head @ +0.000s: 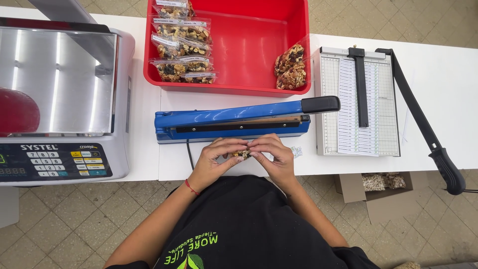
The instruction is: Sealing small plastic bags of nuts and seeds using a manual impulse heat sealer and adding labels.
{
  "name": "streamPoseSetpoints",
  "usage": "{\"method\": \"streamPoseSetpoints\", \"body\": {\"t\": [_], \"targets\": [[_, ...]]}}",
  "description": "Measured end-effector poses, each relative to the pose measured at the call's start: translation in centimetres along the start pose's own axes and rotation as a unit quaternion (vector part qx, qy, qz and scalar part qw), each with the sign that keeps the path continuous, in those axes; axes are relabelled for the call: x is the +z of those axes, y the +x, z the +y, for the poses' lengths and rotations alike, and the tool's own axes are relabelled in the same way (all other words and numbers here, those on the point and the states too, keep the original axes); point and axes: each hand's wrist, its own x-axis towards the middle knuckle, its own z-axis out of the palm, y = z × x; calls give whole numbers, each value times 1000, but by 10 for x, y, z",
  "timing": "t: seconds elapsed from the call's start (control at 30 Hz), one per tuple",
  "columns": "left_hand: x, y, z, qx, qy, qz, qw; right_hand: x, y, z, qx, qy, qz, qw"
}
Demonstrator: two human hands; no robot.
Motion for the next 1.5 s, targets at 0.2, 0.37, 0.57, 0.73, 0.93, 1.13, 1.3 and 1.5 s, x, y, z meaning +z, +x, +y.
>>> {"method": "streamPoseSetpoints", "body": {"t": [0.2,0.37,0.57,0.73,0.93,1.13,1.3,1.5], "targets": [[-5,1,6,7,53,59,997,-2,0,-2,2,-14,5,1000],[-6,-2,13,11,76,87,993,-8,-1,8,23,-1,3,1000],[-3,-4,16,-1,91,92,992,-8,-4,15,42,-2,3,999],[3,2,27,5,90,83,992,-7,-2,9,44,-3,1,999],[4,3,20,-35,101,81,991,-7,-1,6,16,-23,-4,1000],[-6,4,28,-29,101,86,991,-7,4,-1,-18,-27,-15,999],[-18,1,29,-7,121,84,989,-7,6,-12,-58,-85,-25,994],[-20,-3,24,-21,64,93,993,-5,10,-15,-104,-113,-32,988]]}}
